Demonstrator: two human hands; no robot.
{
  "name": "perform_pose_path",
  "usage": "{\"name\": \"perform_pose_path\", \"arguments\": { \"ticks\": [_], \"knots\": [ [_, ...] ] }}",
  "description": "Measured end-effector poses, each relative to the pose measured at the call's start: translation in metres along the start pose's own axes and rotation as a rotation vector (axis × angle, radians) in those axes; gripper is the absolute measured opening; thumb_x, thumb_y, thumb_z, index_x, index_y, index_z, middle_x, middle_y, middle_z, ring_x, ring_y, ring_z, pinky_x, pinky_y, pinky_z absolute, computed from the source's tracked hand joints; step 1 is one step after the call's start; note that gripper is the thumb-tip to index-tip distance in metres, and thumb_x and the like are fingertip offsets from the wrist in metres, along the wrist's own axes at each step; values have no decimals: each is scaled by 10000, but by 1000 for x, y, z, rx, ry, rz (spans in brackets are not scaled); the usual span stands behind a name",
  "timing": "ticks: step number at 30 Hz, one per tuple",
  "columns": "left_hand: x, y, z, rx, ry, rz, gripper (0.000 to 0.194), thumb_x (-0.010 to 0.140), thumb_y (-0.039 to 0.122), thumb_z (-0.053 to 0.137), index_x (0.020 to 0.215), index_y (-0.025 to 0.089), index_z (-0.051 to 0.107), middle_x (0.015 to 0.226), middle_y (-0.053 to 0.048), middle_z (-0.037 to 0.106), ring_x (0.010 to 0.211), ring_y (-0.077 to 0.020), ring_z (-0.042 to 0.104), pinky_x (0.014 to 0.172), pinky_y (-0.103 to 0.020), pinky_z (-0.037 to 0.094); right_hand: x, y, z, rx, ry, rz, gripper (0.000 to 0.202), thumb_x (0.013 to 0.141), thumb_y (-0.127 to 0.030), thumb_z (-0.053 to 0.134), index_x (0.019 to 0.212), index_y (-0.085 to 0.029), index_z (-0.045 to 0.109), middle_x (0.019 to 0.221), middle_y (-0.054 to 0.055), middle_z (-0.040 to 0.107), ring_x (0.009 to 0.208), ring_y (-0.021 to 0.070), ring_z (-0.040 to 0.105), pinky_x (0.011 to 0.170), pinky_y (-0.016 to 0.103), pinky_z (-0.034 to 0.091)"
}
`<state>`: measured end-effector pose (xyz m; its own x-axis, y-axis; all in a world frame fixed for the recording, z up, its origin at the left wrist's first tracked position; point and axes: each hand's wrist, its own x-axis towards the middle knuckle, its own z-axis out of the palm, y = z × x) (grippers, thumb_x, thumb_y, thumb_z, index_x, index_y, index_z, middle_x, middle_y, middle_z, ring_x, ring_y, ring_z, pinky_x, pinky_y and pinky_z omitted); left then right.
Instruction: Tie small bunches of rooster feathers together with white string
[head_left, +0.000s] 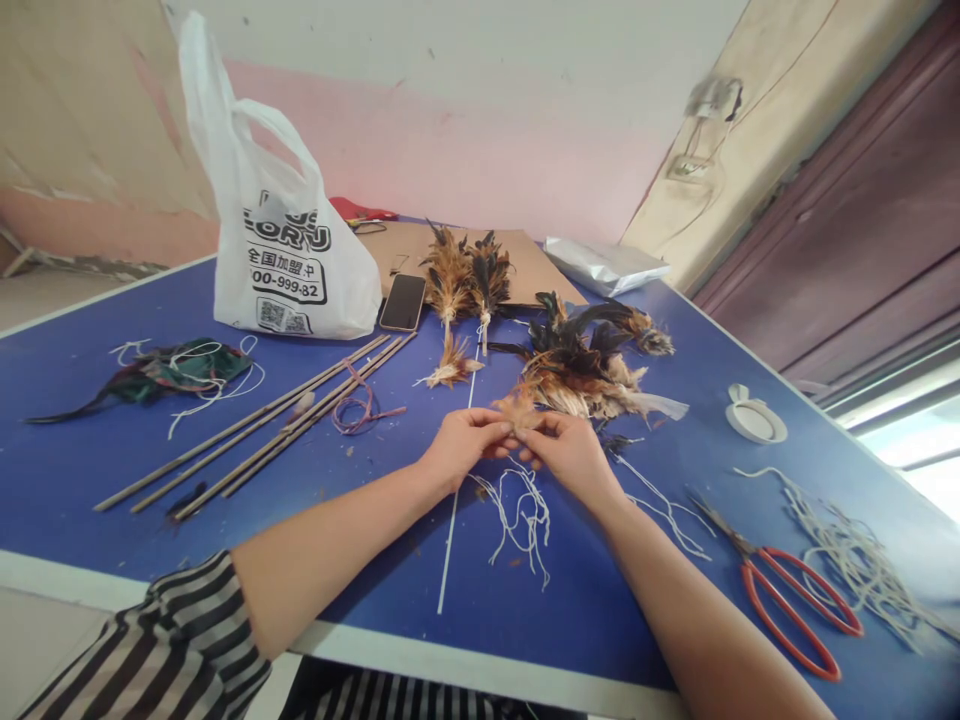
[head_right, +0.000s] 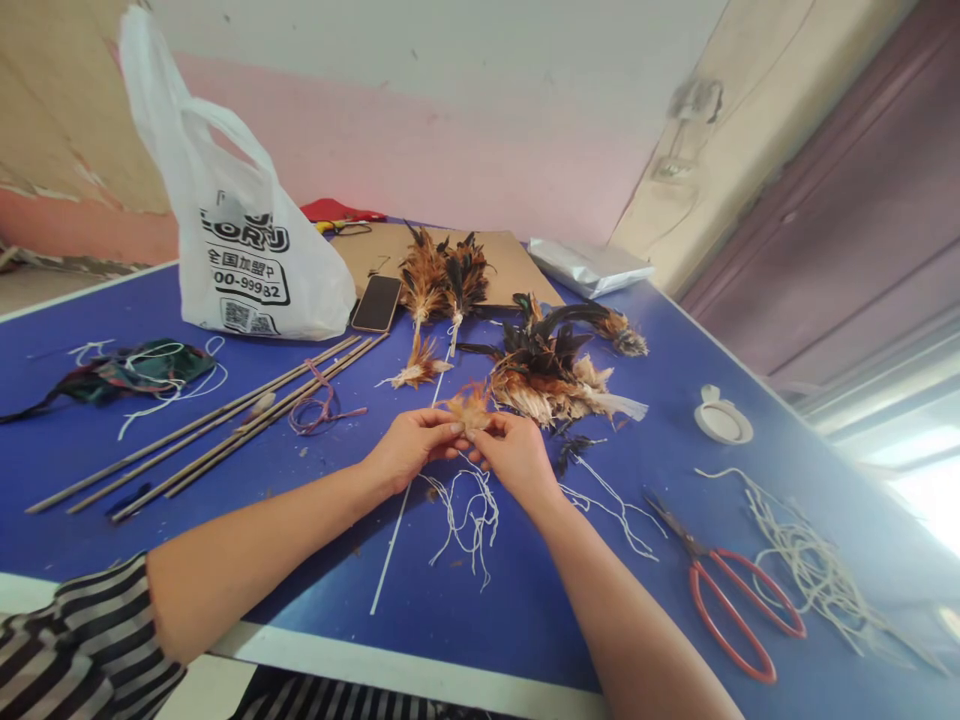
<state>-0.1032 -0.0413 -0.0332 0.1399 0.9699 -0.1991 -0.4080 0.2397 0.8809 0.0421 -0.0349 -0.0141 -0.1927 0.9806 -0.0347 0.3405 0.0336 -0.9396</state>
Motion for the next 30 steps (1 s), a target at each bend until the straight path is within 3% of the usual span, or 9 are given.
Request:
{"name": "perform_pose_path", "arguments": {
  "ticks": [6, 12, 18, 22, 26, 30],
  "knots": [
    [0, 0, 0, 24, -5, 39, 108, 636, 128, 680, 712, 95, 610, 617, -39, 639, 552, -106, 608, 528, -190, 490, 3, 3, -1, 174, -48, 23, 220, 625, -323, 655, 719, -132, 601, 625, 25, 628, 496, 90, 529, 480, 224, 428],
    [1, 1, -3, -130, -91, -113, 168, 637, 131, 695, 776, 83, 613, 739, -90, 660, 662, -141, 644, 540, -173, 503, 7, 13, -2, 265, -7, -1, 225, 591, -341, 703, 633, -147, 598, 606, -15, 596, 495, 67, 475, 480, 207, 366],
    [3, 1, -7, -158, -163, -174, 126, 671, 124, 667, 774, 79, 612, 756, -91, 663, 651, -137, 649, 548, -159, 511, 5, 8, -2, 201, -19, -100, 204, 609, -331, 688, 677, -148, 627, 717, 19, 629, 701, 126, 564, 696, 263, 428],
    [4, 1, -6, -172, -117, -178, 94, 665, 74, 659, 747, 70, 614, 674, -64, 647, 583, -98, 629, 556, -147, 508, 5, 8, -6, 165, -55, -83, 218, 601, -327, 685, 714, -152, 623, 714, 20, 638, 682, 129, 566, 670, 265, 434],
    [5, 2, -5, -128, -38, -142, 114, 634, 54, 674, 737, 67, 625, 615, -51, 630, 524, -81, 598, 520, -151, 495, 5, 8, -9, 222, -89, -31, 265, 600, -322, 685, 796, -152, 633, 730, 27, 649, 611, 110, 548, 604, 250, 431],
    [4, 3, -6, -10, -54, -26, 155, 598, 133, 715, 722, 68, 649, 620, -58, 637, 534, -83, 587, 539, -170, 489, 5, 8, -7, 263, -86, -52, 271, 619, -303, 670, 843, -155, 631, 764, 32, 653, 602, 102, 538, 600, 250, 429]
  ]
}}
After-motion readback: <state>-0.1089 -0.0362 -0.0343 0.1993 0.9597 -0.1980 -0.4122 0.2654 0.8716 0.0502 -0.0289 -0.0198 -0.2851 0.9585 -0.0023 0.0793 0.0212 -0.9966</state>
